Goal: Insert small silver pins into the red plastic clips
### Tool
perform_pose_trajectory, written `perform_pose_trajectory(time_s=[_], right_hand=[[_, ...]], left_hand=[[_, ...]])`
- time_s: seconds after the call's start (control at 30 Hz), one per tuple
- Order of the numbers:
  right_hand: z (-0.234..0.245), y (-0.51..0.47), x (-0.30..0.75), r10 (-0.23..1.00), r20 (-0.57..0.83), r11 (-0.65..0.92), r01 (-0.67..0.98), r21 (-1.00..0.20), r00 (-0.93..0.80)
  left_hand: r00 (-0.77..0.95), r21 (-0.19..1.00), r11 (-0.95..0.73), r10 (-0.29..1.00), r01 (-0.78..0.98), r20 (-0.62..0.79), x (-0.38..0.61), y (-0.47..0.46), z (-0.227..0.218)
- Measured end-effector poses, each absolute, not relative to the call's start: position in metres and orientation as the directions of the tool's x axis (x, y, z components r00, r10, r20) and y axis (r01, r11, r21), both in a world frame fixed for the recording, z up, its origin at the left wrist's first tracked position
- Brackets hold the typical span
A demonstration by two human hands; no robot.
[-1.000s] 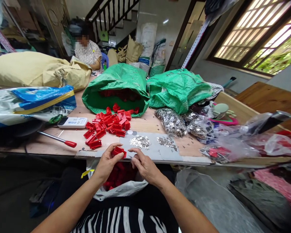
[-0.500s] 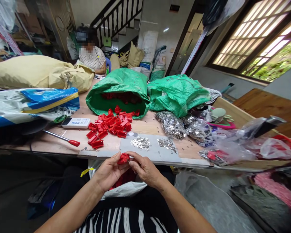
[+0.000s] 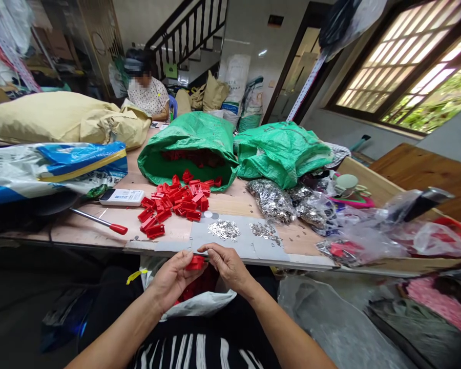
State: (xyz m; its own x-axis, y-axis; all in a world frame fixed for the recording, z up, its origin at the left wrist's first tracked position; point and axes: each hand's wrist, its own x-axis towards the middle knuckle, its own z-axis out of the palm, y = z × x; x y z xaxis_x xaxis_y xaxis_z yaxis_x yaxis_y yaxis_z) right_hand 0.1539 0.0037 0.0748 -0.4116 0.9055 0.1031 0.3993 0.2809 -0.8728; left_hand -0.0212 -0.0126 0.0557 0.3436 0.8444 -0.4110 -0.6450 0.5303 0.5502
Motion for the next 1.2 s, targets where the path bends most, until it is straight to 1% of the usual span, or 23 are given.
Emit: perform_pose_trajectory(time_s=[0.07,0.13,0.2,0.3,0.37,0.47,0.57,0.7,0.83,0.9,1.03,1.1,1.2], right_hand=[[0.07,0.009,0.154,0.921,0.103,0.282,0.46,-0.842,-0.376],[0.067,0.017,0.153,0.929,0.122,0.305,0.536,-0.787,-0.35],[0.065,0.027,0.151,0.93,0.147,0.335,0.616,-0.713,-0.337],[0.063,0.046,0.147,0.925,0.189,0.377,0.734,-0.565,-0.33],[0.063,0.059,0.141,0.924,0.184,0.382,0.811,-0.443,-0.334],[0.062,0.079,0.131,0.939,0.108,0.344,0.897,-0.277,-0.327],[0.062,0.094,0.121,0.949,0.051,0.316,0.927,-0.201,-0.312],[0.064,0.101,0.116,0.943,0.053,0.332,0.92,-0.208,-0.328],[0.068,0.092,0.119,0.929,0.084,0.37,0.898,-0.239,-0.36],[0.07,0.083,0.123,0.911,0.112,0.411,0.865,-0.286,-0.396],[0.072,0.06,0.133,0.866,0.196,0.497,0.753,-0.432,-0.459],[0.074,0.045,0.138,0.839,0.201,0.535,0.7,-0.473,-0.506],[0.079,0.023,0.143,0.79,0.165,0.58,0.633,-0.513,-0.59]], left_hand=[[0.291,0.695,0.501,0.866,-0.516,-0.407,-0.026,-0.013,0.044],[0.212,0.82,0.431,0.902,-0.376,-0.377,-0.032,-0.012,0.03],[0.139,0.887,0.381,0.924,-0.26,-0.356,-0.037,-0.011,0.018],[0.11,0.916,0.358,0.933,-0.184,-0.342,-0.042,-0.011,0.008],[0.113,0.922,0.352,0.935,-0.162,-0.337,-0.043,-0.011,0.006],[0.126,0.926,0.345,0.936,-0.153,-0.328,-0.042,-0.012,0.008],[0.147,0.925,0.346,0.935,-0.16,-0.324,-0.041,-0.012,0.012],[0.157,0.915,0.358,0.93,-0.187,-0.331,-0.04,-0.011,0.015],[0.179,0.869,0.398,0.916,-0.293,-0.359,-0.038,-0.011,0.02],[0.178,0.813,0.449,0.894,-0.372,-0.412,-0.036,-0.011,0.024],[0.18,0.657,0.527,0.834,-0.538,-0.522,-0.032,-0.008,0.035],[0.21,0.59,0.547,0.813,-0.594,-0.544,-0.031,-0.007,0.039],[0.322,0.527,0.602,0.785,-0.6,-0.53,-0.03,-0.009,0.044]])
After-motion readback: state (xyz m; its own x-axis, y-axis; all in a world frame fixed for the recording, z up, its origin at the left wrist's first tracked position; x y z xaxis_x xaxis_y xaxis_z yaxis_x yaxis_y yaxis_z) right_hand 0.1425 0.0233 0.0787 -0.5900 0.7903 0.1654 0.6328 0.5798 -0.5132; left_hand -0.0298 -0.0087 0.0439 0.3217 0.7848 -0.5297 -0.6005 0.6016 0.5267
